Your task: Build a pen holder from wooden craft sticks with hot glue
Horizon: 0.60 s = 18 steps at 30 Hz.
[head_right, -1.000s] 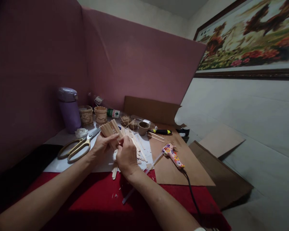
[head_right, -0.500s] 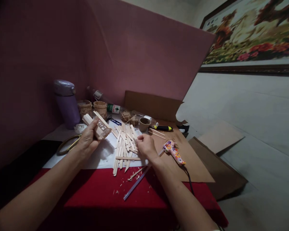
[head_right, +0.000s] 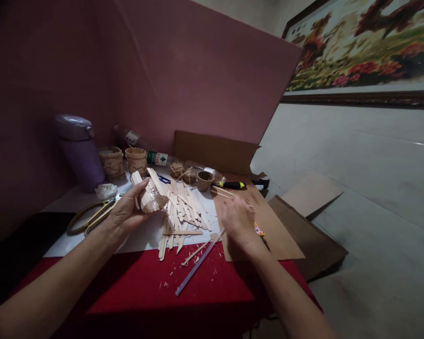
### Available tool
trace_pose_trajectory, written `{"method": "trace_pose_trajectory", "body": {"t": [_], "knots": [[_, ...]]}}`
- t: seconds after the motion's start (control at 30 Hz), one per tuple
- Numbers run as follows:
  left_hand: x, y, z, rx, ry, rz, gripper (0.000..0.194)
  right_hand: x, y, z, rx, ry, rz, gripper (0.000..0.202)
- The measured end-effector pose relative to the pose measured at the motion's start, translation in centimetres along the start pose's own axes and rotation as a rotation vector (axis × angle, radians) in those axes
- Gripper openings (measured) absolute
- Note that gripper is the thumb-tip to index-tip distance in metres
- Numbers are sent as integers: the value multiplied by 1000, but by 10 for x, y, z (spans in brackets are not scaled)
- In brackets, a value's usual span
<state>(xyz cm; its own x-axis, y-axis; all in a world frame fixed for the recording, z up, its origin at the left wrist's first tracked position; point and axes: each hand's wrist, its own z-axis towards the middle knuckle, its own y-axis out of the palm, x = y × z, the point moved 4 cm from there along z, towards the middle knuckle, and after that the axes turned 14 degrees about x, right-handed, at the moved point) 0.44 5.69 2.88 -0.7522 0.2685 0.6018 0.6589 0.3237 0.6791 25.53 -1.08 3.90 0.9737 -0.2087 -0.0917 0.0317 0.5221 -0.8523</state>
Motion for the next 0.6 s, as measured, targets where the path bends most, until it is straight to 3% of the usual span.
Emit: {"method": "trace_pose_trajectory", "body": {"t": [0.07,0.13,0.23,0.4,0.6], "knots": [[2,2,-1,-33,32,-4,6,29,-3,-2,-21,4,-215,31],[4,2,-2,-42,60,-13,8,57,3,-6,-115,44,-292,44],[5,3,-3,-28,70,-14,7,85,20,-11,-205,71,-118,53],[7,1,1,-22,99,-14,9,100,40,-13,-171,73,120,48],[7,-1,4,-11,85,9,8,110,35,-9,-44,137,496,36]]}}
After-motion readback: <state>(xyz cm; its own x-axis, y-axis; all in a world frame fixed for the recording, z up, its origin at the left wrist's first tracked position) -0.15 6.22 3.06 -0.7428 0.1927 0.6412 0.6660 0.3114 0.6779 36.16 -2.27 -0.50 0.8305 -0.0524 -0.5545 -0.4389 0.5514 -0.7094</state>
